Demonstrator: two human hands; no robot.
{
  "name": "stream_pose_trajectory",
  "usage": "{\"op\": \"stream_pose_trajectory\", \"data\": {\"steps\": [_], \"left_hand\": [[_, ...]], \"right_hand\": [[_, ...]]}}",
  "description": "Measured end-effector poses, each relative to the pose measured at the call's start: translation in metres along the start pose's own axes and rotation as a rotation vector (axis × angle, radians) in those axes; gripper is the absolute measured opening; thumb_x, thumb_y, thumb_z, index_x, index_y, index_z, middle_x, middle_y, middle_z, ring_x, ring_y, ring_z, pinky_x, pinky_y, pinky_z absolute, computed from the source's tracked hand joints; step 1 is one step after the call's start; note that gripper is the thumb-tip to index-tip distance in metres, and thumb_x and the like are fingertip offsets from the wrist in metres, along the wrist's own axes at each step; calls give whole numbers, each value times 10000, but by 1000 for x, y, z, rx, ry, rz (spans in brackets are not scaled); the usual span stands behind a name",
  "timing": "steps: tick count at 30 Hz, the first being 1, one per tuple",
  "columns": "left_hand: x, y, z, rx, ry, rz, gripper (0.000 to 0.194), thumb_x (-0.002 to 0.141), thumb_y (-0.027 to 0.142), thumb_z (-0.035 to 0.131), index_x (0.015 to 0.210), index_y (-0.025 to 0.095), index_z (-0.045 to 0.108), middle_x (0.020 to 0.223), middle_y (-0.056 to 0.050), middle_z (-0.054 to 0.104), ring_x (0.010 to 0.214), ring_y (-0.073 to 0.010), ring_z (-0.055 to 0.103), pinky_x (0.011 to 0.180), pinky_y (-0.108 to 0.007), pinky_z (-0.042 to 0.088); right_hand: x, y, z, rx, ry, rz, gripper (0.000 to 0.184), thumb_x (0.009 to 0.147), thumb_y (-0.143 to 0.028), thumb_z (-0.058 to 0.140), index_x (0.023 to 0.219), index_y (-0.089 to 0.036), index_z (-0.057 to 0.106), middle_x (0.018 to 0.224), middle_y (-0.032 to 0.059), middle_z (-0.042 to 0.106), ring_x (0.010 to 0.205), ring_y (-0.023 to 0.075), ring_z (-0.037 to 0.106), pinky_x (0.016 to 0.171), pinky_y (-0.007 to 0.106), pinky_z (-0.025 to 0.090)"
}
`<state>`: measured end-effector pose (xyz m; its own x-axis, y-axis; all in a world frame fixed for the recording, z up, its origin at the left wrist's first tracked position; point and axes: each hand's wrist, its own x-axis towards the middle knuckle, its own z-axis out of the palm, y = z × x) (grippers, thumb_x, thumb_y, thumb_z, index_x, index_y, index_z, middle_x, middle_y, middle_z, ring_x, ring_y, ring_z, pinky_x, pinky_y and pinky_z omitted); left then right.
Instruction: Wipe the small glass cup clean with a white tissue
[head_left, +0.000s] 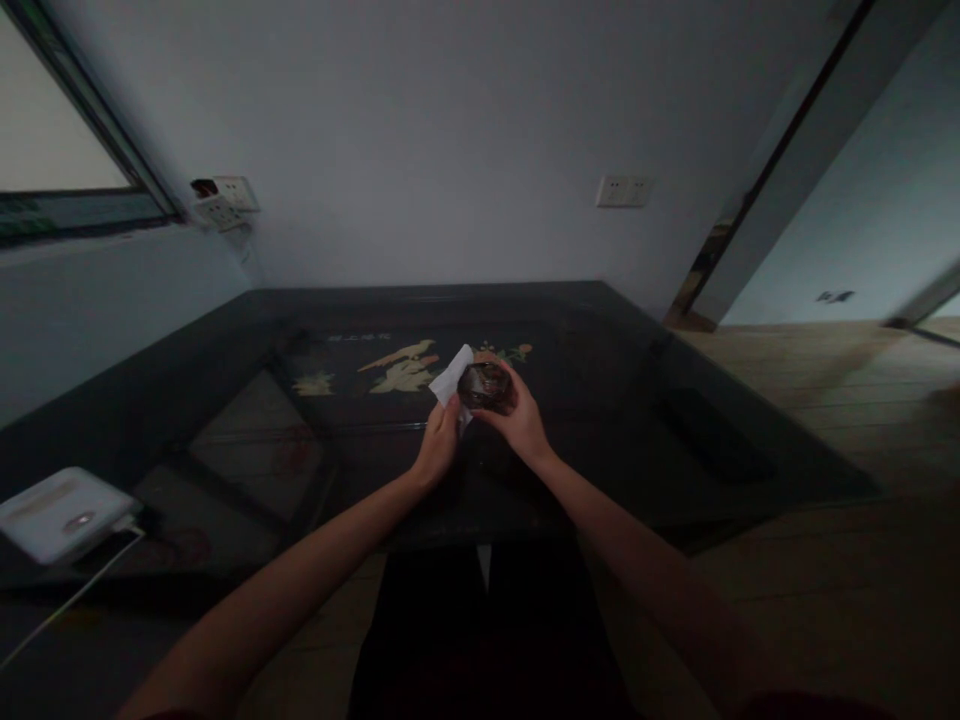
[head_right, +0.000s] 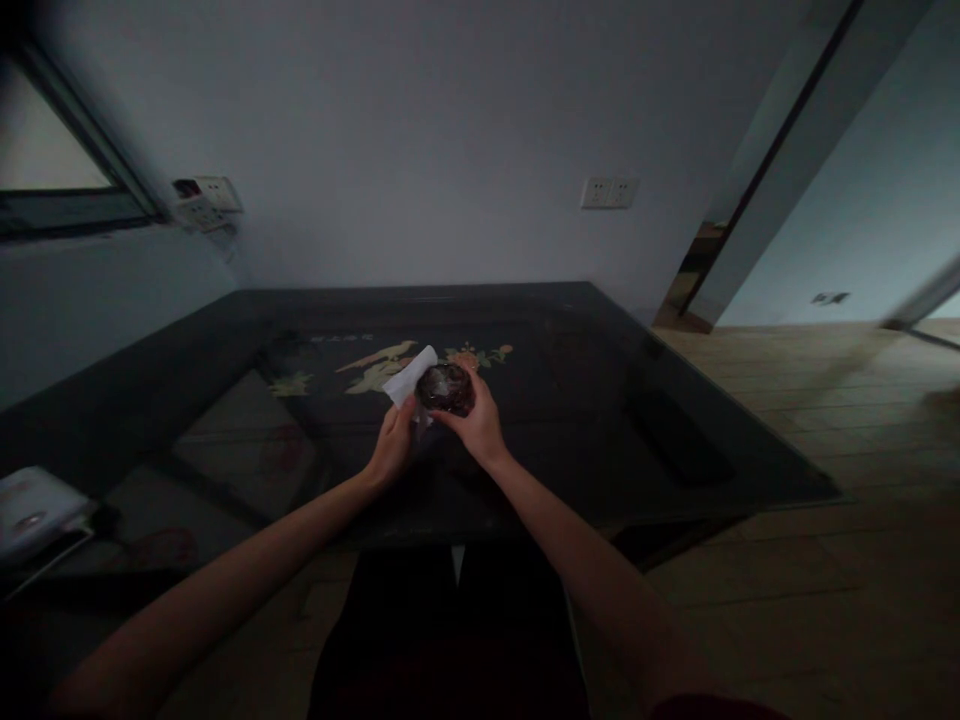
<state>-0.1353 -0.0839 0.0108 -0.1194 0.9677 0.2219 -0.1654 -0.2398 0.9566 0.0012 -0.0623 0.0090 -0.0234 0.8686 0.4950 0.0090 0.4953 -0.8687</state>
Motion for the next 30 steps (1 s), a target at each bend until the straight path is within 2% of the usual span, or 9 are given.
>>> {"op": "stream_pose_trajectory", "data": {"steps": [4,7,10,14,18,21,26,30], "left_hand": [[-6,9,3,152,-56,164,444,866,444,495,1191,155,585,1226,-83,617,1261,-229,462,1103,-337,284],[-4,10,2,172,-79,177,474,880,448,467,1222,136,568,1290,-93,577,1273,-235,453,1109,-337,269],[3,6,-1,112,-59,96,466,877,451,472,1188,126,593,1270,-91,596,1246,-240,484,1096,-345,292],[12,4,-4,-125,37,-71,355,834,399,553,1049,139,665,1131,-70,678,1149,-236,567,1037,-334,378],[14,13,-1,-322,122,-266,253,801,327,594,945,142,688,938,-66,726,957,-222,654,908,-336,486],[15,22,1,-405,124,-372,232,819,288,567,947,129,677,889,-76,725,848,-203,672,840,-333,519],[17,27,5,-522,108,-453,256,862,223,491,1037,107,638,903,-95,719,796,-185,678,842,-328,524],[15,27,8,-519,117,-467,279,868,199,480,1088,96,617,911,-98,718,790,-178,682,865,-332,521]], "right_hand": [[3,-13,-7,100,-7,35,872,569,-364,822,1338,-233,431,1339,109,527,1185,261,551,1011,440,458],[4,-17,-9,91,-10,20,842,547,-348,832,1299,-222,475,1324,109,543,1192,263,546,1037,444,429],[2,-18,-8,89,-46,17,840,533,-344,840,1285,-207,490,1302,113,560,1194,263,544,1039,431,426],[0,-22,-6,80,-107,10,842,536,-356,840,1290,-219,491,1309,101,556,1198,259,539,1037,416,430],[-2,-25,-7,58,-165,6,830,538,-358,841,1281,-220,499,1277,96,578,1181,259,551,1023,412,442],[-2,-24,-6,78,-194,9,825,530,-361,845,1269,-216,507,1274,98,577,1179,257,552,1024,407,440],[2,-18,-5,99,-155,0,820,546,-349,839,1278,-221,493,1292,98,563,1176,250,553,1019,399,442],[5,-15,-9,41,-96,-43,795,567,-333,831,1278,-225,492,1319,94,544,1205,249,530,1048,415,411]]}}
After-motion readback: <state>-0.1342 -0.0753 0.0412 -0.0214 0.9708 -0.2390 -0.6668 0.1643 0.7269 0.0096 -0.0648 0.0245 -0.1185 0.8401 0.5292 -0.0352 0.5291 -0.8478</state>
